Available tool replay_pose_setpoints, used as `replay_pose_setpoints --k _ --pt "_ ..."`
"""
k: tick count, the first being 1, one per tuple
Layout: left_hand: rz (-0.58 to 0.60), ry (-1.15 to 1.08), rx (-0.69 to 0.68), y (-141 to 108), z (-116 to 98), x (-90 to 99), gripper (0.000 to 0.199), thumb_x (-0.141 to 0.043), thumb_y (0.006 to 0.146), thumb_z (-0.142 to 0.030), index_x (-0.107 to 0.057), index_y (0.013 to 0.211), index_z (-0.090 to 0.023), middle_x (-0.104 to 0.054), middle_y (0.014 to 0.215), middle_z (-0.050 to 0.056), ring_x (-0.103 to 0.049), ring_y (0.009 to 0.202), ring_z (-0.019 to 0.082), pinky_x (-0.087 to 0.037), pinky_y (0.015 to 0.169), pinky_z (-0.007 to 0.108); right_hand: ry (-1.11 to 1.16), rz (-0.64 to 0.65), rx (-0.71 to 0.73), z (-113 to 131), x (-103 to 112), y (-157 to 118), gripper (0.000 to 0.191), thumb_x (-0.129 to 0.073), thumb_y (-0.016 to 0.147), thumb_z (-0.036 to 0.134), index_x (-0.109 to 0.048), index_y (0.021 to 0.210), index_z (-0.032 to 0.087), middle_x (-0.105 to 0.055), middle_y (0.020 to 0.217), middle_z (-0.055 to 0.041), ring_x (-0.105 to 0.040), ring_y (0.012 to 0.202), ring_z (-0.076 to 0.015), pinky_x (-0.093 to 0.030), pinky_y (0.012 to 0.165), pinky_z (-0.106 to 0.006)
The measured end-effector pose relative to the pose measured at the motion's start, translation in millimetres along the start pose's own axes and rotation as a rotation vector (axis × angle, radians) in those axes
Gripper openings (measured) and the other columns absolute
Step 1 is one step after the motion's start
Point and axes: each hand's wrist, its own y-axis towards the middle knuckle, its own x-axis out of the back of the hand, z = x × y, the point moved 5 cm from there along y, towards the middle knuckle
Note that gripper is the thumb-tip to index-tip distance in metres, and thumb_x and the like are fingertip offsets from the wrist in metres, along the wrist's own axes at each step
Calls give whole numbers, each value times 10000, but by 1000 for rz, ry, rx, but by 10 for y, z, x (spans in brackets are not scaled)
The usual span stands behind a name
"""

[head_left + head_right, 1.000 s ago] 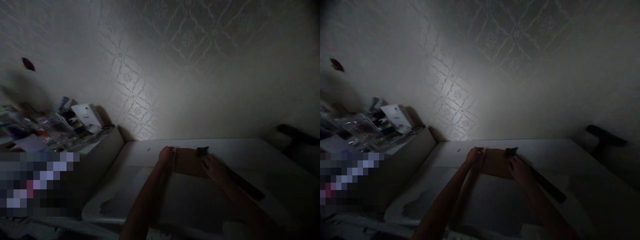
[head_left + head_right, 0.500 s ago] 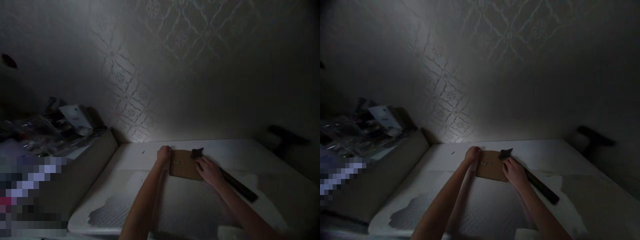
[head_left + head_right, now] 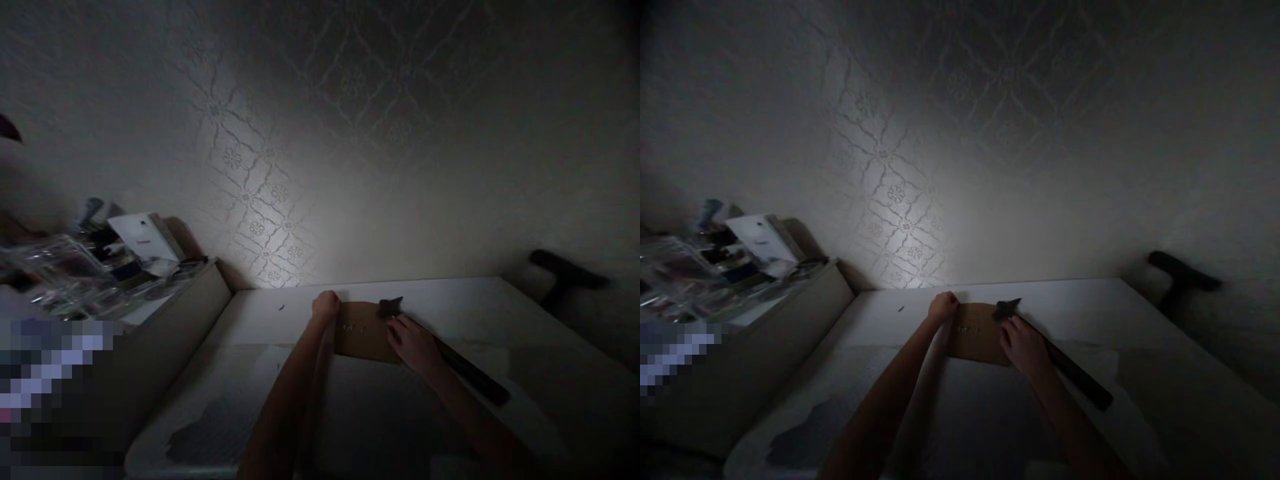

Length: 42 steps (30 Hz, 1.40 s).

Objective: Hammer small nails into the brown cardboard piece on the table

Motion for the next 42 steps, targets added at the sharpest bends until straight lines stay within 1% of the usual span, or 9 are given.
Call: replay_pose_setpoints --k 5,10,14,16,20,25,30,34,42 --pt "-68 -93 7 -120 18 84 219 -509 818 -248 -665 954 -176 -684 1008 77 -620 959 177 -454 817 230 -4 20 -1 10 14 0 259 -387 856 248 -633 905 183 -610 896 -70 -577 773 -161 -424 668 -272" --pt "-159 -247 -11 -414 -13 212 203 -508 832 -256 -645 944 -157 -692 949 55 -633 868 133 -465 765 202 -11 43 -16 28 48 7 259 -387 857 247 -633 909 188 -613 919 -72 -577 782 -160 -426 671 -272" --pt "-200 -512 -104 -677 -141 205 286 -481 837 -210 -583 1102 -179 -690 929 30 -626 706 96 -479 671 190 -14 57 -22 34 70 21 250 -401 847 244 -640 903 192 -610 912 -73 -579 785 -162 -423 664 -270" --pt "-188 -544 -171 -754 -217 142 285 -463 838 -183 -607 1082 -192 -690 951 25 -626 739 100 -483 700 195 -10 60 -19 35 79 26 254 -398 847 243 -641 906 193 -611 917 -72 -579 792 -161 -424 671 -268" --pt "-168 -527 -201 -783 -268 18 220 -501 804 -161 -687 920 -162 -700 955 45 -628 873 139 -472 814 223 -20 54 -21 35 97 33 250 -400 849 252 -641 888 195 -616 911 -69 -574 800 -163 -420 681 -269" --pt "-117 -453 -204 -764 -246 17 240 -533 773 -147 -704 939 -179 -705 972 37 -638 888 156 -469 827 231 -13 65 -45 20 89 41 234 -422 845 266 -639 900 197 -614 927 -58 -575 793 -158 -408 671 -259" --pt "-129 -322 -209 -772 -249 70 223 -563 762 -184 -712 929 -184 -710 952 36 -636 899 172 -459 838 238 48 64 -41 -40 76 61 220 -452 828 266 -643 921 207 -622 954 -52 -577 830 -159 -407 711 -255" --pt "-125 -305 -248 -792 -290 62 217 -569 769 -204 -715 929 -194 -709 958 29 -635 903 173 -458 834 236 118 55 -37 -88 94 79 199 -480 814 274 -650 897 212 -633 920 -45 -578 817 -157 -409 711 -253" --pt "-87 -276 -306 -782 -307 -8 198 -590 753 -210 -724 898 -213 -715 903 11 -639 837 159 -462 829 229 128 -53 -72 -128 236 99 200 -471 813 264 -656 874 220 -628 855 -24 -576 735 -135 -394 644 -239"
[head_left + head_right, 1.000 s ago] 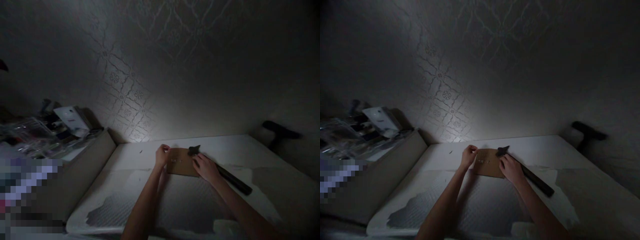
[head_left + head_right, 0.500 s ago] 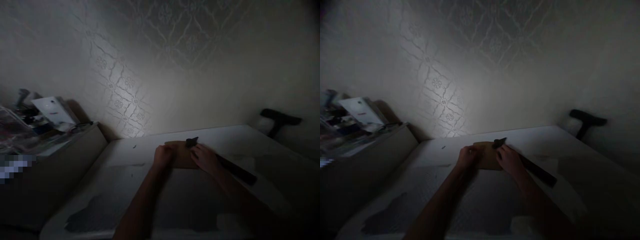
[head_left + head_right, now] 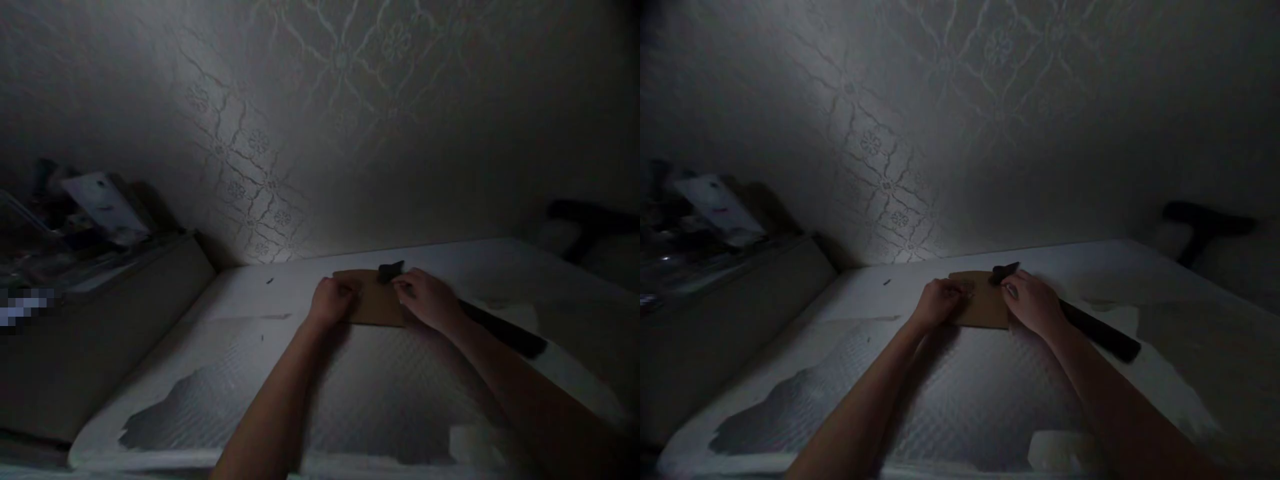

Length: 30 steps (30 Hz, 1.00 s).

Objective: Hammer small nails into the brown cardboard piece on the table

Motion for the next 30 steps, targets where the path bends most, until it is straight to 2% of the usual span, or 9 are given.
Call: replay_pose_setpoints --k 6,10,16,19,21,25,28,30 --pt "27 60 -56 22 13 -78 203 -576 765 -202 -723 901 -229 -709 932 8 -626 874 157 -448 851 232 10 -9 -6 0 22 -1 203 -462 816 269 -653 862 214 -622 847 -25 -568 724 -133 -384 633 -240" --pt "25 103 -37 7 3 -71 221 -564 763 -200 -722 915 -228 -710 914 16 -622 866 165 -452 842 244 -18 -20 -13 -13 43 6 192 -468 809 264 -645 864 215 -627 870 -28 -566 788 -151 -394 673 -255" --pt "23 78 -59 6 -8 -79 223 -551 760 -181 -719 897 -230 -706 904 8 -618 868 157 -450 825 230 -252 -93 -98 -136 105 9 233 -474 802 282 -637 936 182 -624 910 -86 -526 850 -221 -384 726 -323" --pt "36 73 -39 14 9 -96 206 -556 766 -202 -705 907 -200 -702 899 22 -617 852 162 -458 798 233 -348 -40 -163 -207 65 -21 298 -495 801 352 -619 998 166 -616 902 -112 -532 831 -242 -379 688 -336" --pt "33 55 -23 15 18 -99 216 -565 763 -208 -682 943 -183 -698 905 30 -616 848 161 -462 787 235 -379 23 -191 -235 19 -41 296 -492 811 377 -622 975 167 -610 875 -120 -541 814 -242 -372 664 -333" --pt "11 0 -15 16 34 -99 283 -599 740 -194 -628 1021 -185 -687 932 31 -614 861 155 -465 781 232 -381 106 -218 -236 -29 -58 241 -452 854 339 -619 922 179 -595 864 -116 -552 814 -222 -361 637 -312" --pt "7 -25 -4 19 55 -98 325 -604 732 -176 -599 1057 -175 -682 924 36 -616 847 154 -470 766 235 -386 101 -243 -203 10 -56 227 -453 861 325 -593 954 172 -580 923 -111 -563 794 -212 -346 584 -296" --pt "17 -66 -5 20 60 -97 341 -603 723 -152 -588 1063 -174 -681 908 28 -617 837 148 -470 761 228 -381 46 -252 -163 71 -52 231 -449 865 326 -569 991 173 -568 962 -101 -569 750 -195 -326 544 -286"
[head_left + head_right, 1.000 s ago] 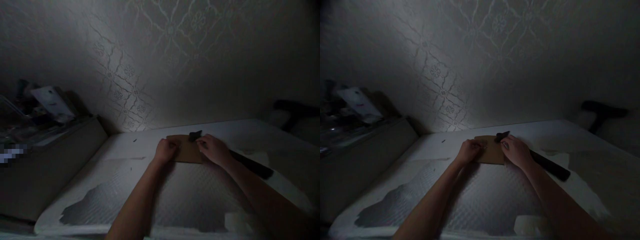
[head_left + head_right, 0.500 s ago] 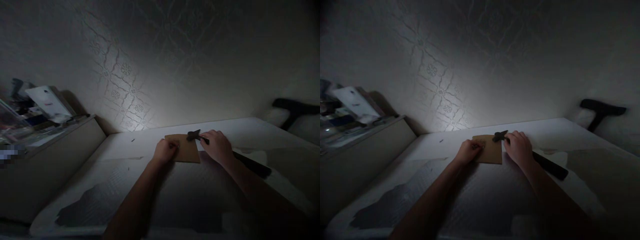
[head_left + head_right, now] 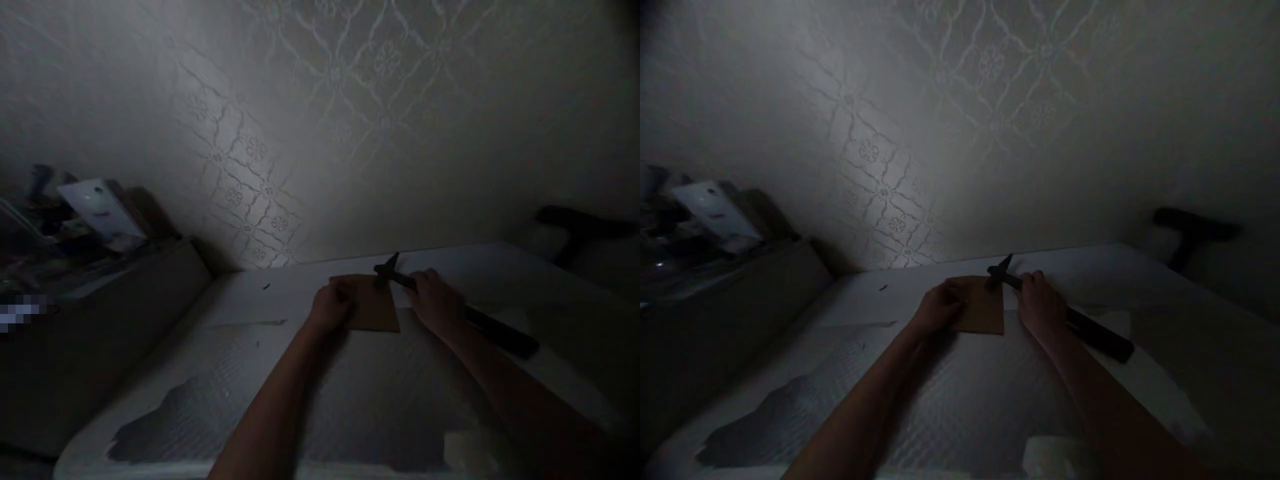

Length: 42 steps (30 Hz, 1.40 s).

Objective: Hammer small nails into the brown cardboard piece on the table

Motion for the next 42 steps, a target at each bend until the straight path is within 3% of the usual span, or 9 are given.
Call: replay_pose_setpoints --k 5,13,27,42 --pt "23 -76 16 -6 4 11 389 -602 698 -136 -561 1082 -178 -679 876 22 -618 832 152 -473 763 240 138 -192 64 122 174 -47 242 -450 867 329 -528 1057 202 -572 1007 -69 -576 731 -171 -347 558 -279" --pt "26 -174 -10 -16 1 30 429 -627 663 -137 -535 1081 -170 -674 912 36 -620 858 176 -471 779 275 243 -260 303 463 237 -184 197 -460 859 219 -530 1040 190 -635 953 -48 -582 838 -184 -394 735 -301" --pt "30 -173 11 -17 11 39 544 -640 639 -125 -495 1163 -153 -669 983 63 -619 900 193 -478 798 288 205 -225 293 491 206 -194 211 -479 840 161 -526 1041 203 -634 944 -41 -569 840 -183 -383 734 -297" --pt "4 -157 22 -22 -12 50 496 -649 640 -143 -526 1120 -168 -664 1006 63 -612 930 202 -471 804 290 198 -231 289 480 194 -196 218 -483 839 192 -530 1051 204 -630 935 -42 -568 842 -181 -396 724 -301"
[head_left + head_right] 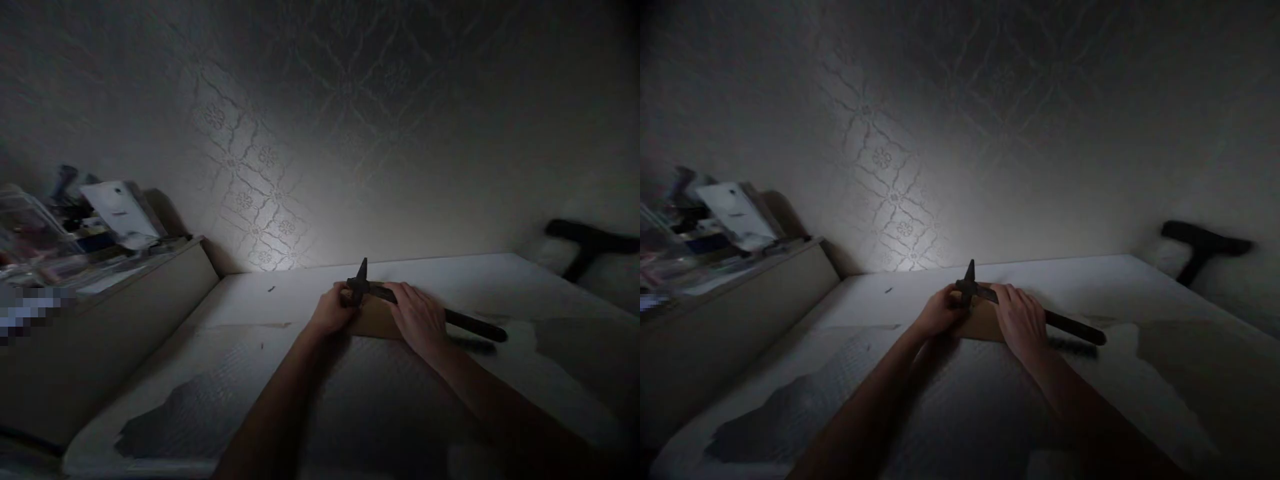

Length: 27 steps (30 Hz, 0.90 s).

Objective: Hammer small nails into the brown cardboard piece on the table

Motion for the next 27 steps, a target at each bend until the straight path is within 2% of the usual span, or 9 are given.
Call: replay_pose_setpoints --k 14,27 --pt "-34 43 6 14 43 -26 471 -656 660 -177 -514 1110 -190 -676 954 44 -619 898 200 -480 779 290 22 -3 -7 -4 4 4 222 -469 839 187 -521 1055 195 -624 952 -55 -557 875 -186 -395 744 -297" --pt "-18 54 20 11 26 -23 516 -661 652 -171 -495 1141 -166 -665 993 71 -614 911 208 -475 778 292 38 10 -5 -21 -28 0 220 -464 846 186 -526 1057 202 -626 951 -41 -556 875 -186 -391 753 -297"
